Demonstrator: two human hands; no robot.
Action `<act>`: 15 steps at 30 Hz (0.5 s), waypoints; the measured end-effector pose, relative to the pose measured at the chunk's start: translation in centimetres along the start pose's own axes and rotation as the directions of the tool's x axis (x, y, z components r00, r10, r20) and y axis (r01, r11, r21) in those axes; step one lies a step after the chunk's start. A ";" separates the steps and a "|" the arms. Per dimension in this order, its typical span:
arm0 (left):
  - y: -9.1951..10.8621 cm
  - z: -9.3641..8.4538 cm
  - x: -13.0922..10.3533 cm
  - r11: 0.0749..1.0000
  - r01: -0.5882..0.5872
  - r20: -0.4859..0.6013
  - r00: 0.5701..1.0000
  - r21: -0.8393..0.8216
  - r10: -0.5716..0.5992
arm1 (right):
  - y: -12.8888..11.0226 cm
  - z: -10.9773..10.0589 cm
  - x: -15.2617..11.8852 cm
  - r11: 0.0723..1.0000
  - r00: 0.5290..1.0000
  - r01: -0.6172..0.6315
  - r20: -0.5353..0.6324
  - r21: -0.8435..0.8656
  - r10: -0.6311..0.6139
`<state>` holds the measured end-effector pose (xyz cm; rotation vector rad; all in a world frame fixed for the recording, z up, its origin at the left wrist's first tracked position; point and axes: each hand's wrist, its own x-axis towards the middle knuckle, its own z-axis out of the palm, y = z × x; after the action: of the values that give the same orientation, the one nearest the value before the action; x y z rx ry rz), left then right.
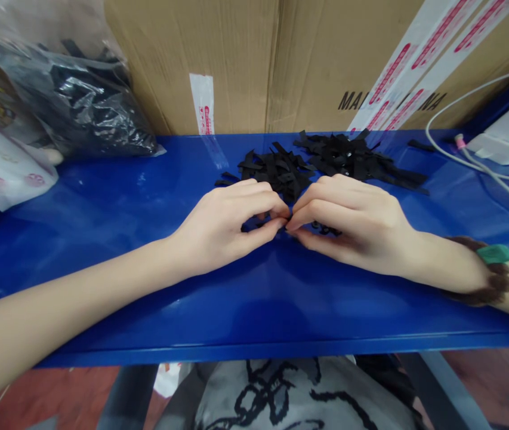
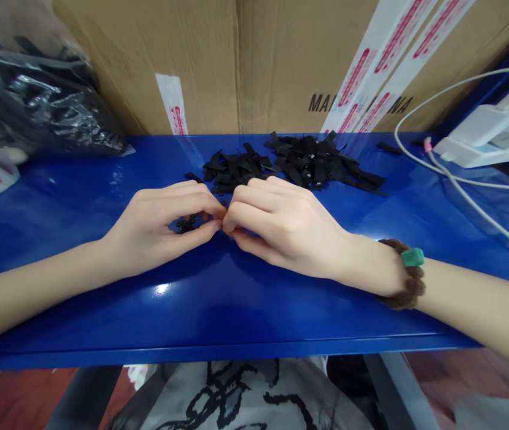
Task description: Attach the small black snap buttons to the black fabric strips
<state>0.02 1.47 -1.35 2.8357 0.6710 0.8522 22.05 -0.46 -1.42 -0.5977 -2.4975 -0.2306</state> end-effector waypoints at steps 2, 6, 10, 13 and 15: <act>0.0 0.0 0.0 1.000 -0.006 0.001 1.000 0.010 0.006 | 0.0 0.1 0.1 1.000 1.000 -0.027 0.008 0.001 0.027; -0.1 0.1 -0.1 1.000 -0.017 0.007 1.000 0.019 0.016 | 0.1 0.2 0.1 0.997 0.997 -0.071 0.017 0.009 0.071; -0.1 0.1 -0.1 0.999 -0.025 0.010 1.000 0.021 0.025 | 0.1 0.2 0.0 0.997 0.997 -0.073 0.008 -0.007 0.073; 0.0 0.0 -0.1 1.000 -0.014 0.016 1.000 0.026 0.013 | 0.0 0.1 0.1 0.997 0.997 -0.071 -0.026 -0.039 0.070; 0.0 0.0 -0.2 0.999 -0.006 0.017 1.000 0.032 0.005 | -0.1 0.0 0.1 0.994 0.995 -0.083 -0.054 -0.071 0.080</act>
<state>-0.10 1.43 -1.43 2.8710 0.6812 0.8241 21.88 -0.47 -1.37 -0.7129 -2.4181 -0.3033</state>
